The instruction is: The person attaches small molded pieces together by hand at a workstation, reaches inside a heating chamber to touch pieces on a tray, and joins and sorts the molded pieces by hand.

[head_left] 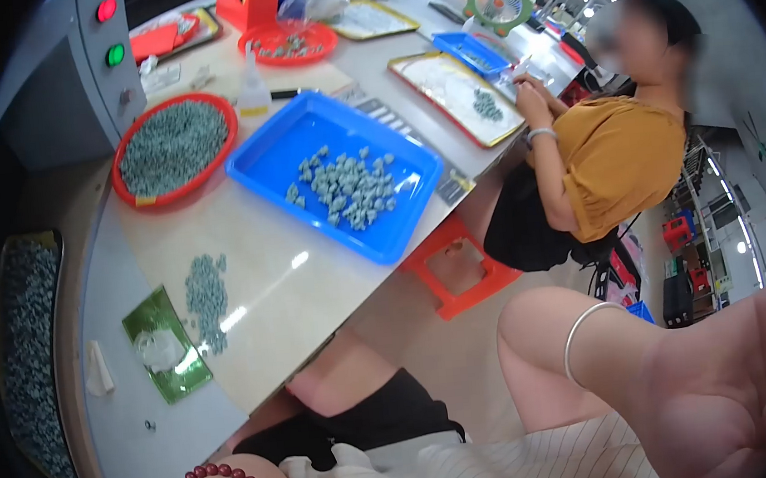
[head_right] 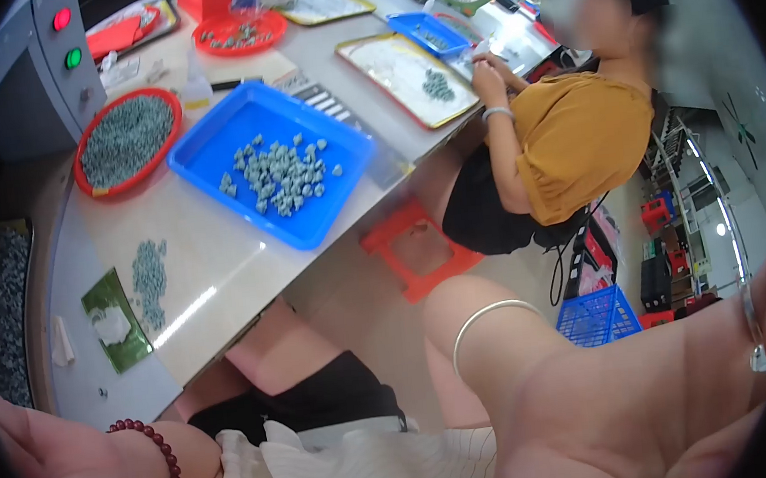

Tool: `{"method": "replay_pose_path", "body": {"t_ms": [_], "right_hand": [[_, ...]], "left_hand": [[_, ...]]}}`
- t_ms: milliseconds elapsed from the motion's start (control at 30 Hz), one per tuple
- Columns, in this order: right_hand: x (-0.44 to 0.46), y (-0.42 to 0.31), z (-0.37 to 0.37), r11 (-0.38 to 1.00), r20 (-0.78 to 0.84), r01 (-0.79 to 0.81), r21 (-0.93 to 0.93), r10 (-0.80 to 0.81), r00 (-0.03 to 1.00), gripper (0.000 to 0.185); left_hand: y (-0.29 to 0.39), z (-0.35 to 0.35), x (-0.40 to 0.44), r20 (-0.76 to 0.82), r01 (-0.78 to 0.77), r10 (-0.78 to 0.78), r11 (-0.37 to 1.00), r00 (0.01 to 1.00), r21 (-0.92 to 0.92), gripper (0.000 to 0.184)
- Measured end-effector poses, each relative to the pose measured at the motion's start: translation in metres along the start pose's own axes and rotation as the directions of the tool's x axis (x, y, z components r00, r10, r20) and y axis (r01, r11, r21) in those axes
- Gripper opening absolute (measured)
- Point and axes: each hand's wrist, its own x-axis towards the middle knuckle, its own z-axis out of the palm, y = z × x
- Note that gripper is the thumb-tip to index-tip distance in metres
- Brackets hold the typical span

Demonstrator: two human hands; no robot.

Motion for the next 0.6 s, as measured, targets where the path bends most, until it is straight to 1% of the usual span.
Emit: {"method": "replay_pose_path", "body": {"t_ms": [400,533,600], "right_hand": [[0.016,-0.011,-0.004,0.999,0.046,0.025,-0.023,-0.024,0.999,0.037],[0.016,-0.005,0.004,0.998,0.015,0.043,0.043,-0.044,0.999,0.036],[0.018,0.005,0.012,0.988,-0.035,0.083,0.128,-0.079,0.996,0.036]], "left_hand": [[0.002,0.011,0.005,-0.126,-0.052,0.044,0.997,0.991,-0.062,0.013],[-0.001,0.018,0.019,-0.13,-0.102,0.1,0.995,0.986,-0.01,0.01],[0.004,0.011,0.031,-0.108,-0.17,0.176,0.983,0.978,0.063,0.009]]}}
